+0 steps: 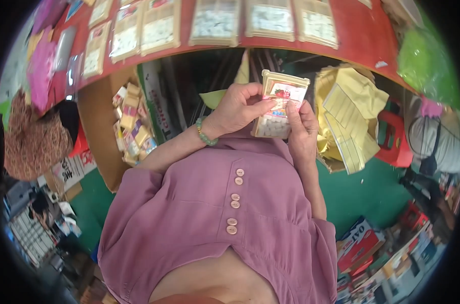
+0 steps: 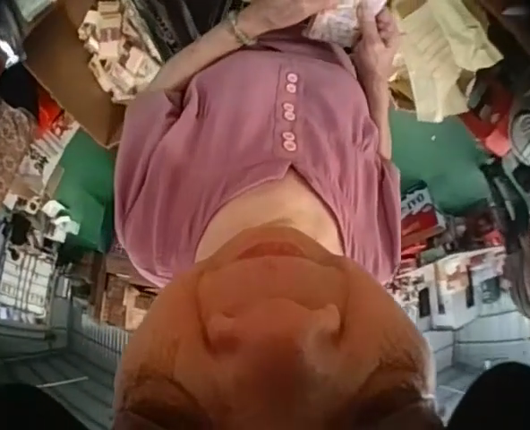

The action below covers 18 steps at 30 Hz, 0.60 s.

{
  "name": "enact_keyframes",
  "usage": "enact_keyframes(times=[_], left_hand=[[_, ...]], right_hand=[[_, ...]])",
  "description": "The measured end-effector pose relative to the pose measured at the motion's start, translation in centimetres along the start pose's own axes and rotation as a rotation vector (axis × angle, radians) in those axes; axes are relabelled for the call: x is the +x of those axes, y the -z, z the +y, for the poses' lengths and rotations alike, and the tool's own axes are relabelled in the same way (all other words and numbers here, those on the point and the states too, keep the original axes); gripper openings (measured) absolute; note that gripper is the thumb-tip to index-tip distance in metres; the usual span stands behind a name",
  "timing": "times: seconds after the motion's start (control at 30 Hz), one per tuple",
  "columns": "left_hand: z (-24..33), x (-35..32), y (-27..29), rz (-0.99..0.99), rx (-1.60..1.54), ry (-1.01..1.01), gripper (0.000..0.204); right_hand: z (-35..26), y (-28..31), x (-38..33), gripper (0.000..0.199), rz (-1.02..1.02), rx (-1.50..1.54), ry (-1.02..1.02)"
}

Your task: Apply adhesive labels or sealing strips to small plastic containers of snacks and organize them into rows for further packaging.

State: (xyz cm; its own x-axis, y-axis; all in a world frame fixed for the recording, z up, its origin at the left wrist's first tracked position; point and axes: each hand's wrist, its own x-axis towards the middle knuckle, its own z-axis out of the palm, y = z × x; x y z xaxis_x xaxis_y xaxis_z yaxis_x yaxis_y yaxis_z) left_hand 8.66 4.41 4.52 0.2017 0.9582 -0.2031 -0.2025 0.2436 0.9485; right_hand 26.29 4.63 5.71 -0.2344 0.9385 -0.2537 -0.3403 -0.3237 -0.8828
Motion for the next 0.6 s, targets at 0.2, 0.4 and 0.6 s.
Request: enact_keyframes(times=[0.2,0.4,0.6], left_hand=[[2.3,-5.6,5.4,0.291,0.083,-0.032,0.022],[2.8,-14.8,12.4,0.886,0.097,0.047,0.017],[-0.9,-24.7,20.3,1.136,0.006,0.102,0.021]], right_hand=[[0.0,-3.6,2.1,0.040,-0.456,-0.344,-0.301],[-0.9,-1.6,3.0,0.039,-0.434,-0.374,-0.288],[-7.5,0.6,4.8,0.028,-0.534,-0.471,-0.134]])
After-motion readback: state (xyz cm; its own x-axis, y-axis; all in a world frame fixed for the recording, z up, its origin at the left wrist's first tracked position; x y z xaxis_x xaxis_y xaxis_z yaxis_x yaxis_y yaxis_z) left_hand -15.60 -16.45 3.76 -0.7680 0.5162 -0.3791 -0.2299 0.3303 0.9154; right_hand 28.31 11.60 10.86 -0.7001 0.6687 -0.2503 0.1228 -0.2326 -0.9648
